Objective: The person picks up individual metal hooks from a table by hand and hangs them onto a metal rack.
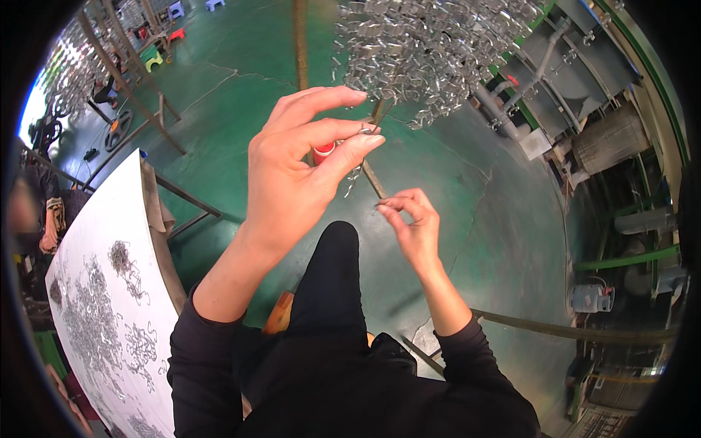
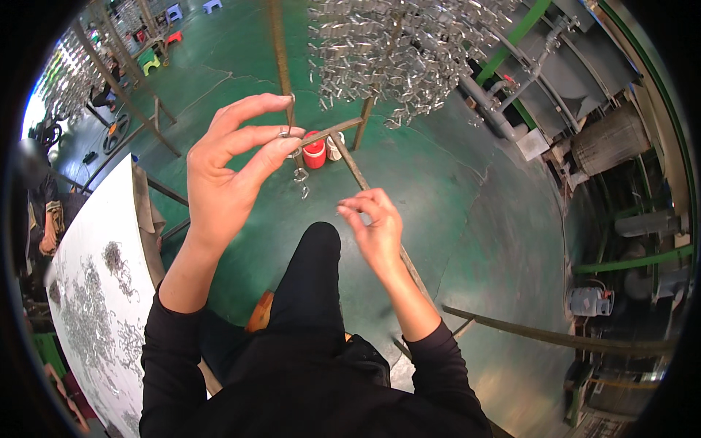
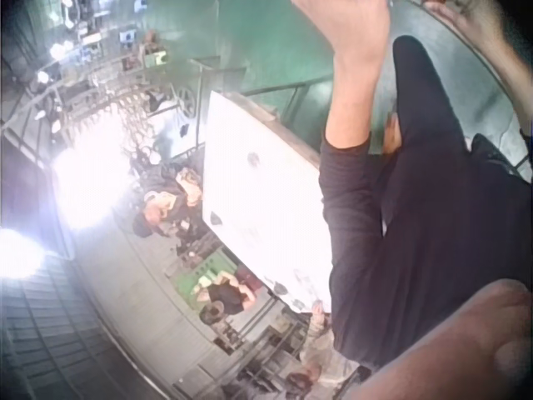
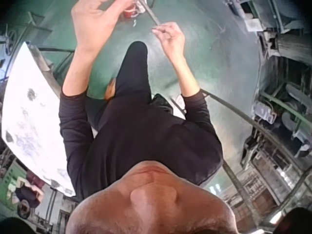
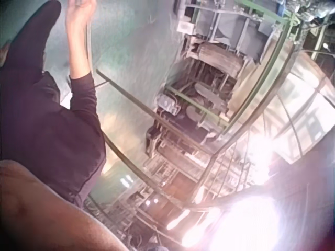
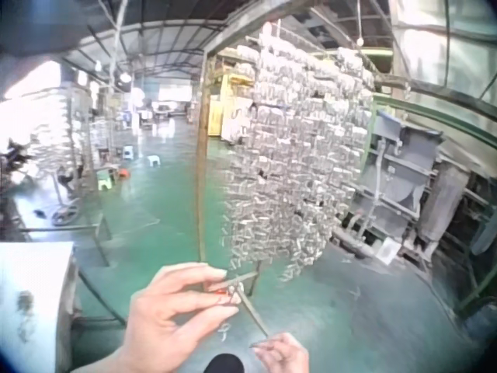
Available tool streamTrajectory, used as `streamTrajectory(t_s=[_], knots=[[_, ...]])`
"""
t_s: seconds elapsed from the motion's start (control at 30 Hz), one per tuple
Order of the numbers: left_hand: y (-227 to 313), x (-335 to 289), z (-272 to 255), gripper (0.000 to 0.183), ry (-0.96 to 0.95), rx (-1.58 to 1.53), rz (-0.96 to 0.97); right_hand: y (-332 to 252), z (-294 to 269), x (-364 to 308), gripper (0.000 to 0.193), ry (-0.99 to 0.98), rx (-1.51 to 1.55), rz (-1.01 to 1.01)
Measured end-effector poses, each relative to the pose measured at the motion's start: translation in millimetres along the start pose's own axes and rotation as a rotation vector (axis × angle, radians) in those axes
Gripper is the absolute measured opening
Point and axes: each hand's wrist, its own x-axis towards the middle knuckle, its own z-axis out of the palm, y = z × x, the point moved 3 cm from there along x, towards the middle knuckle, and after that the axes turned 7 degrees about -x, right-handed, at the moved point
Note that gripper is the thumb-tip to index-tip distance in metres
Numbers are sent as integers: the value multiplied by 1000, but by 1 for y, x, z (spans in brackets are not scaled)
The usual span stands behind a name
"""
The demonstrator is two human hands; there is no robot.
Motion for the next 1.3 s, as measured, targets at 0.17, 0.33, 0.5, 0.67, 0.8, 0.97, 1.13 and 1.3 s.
streamTrajectory(t_s=[0.17,0.33,0.5,0.67,0.8,0.97,1.13,1.3], knots=[[12,-10,-22,14,25,38,49,-49,29,-10,12,-101,-134,-157],[24,-22,-46,13,58,116,95,-76,47,-14,11,-118,-153,-219],[30,-30,-63,13,86,140,120,-86,62,-17,11,-100,-248,-243],[31,-50,-85,14,131,111,71,-92,78,-27,22,-209,-232,-223],[28,-81,-108,14,129,210,61,-102,70,-37,32,-275,-79,-185],[15,-136,-133,12,184,272,-25,-171,63,-46,20,-199,222,-284],[11,-191,-160,11,240,351,-87,-209,103,-73,14,-321,388,-306],[5,-232,-192,11,285,412,-134,-233,138,-100,8,-381,341,-341]])
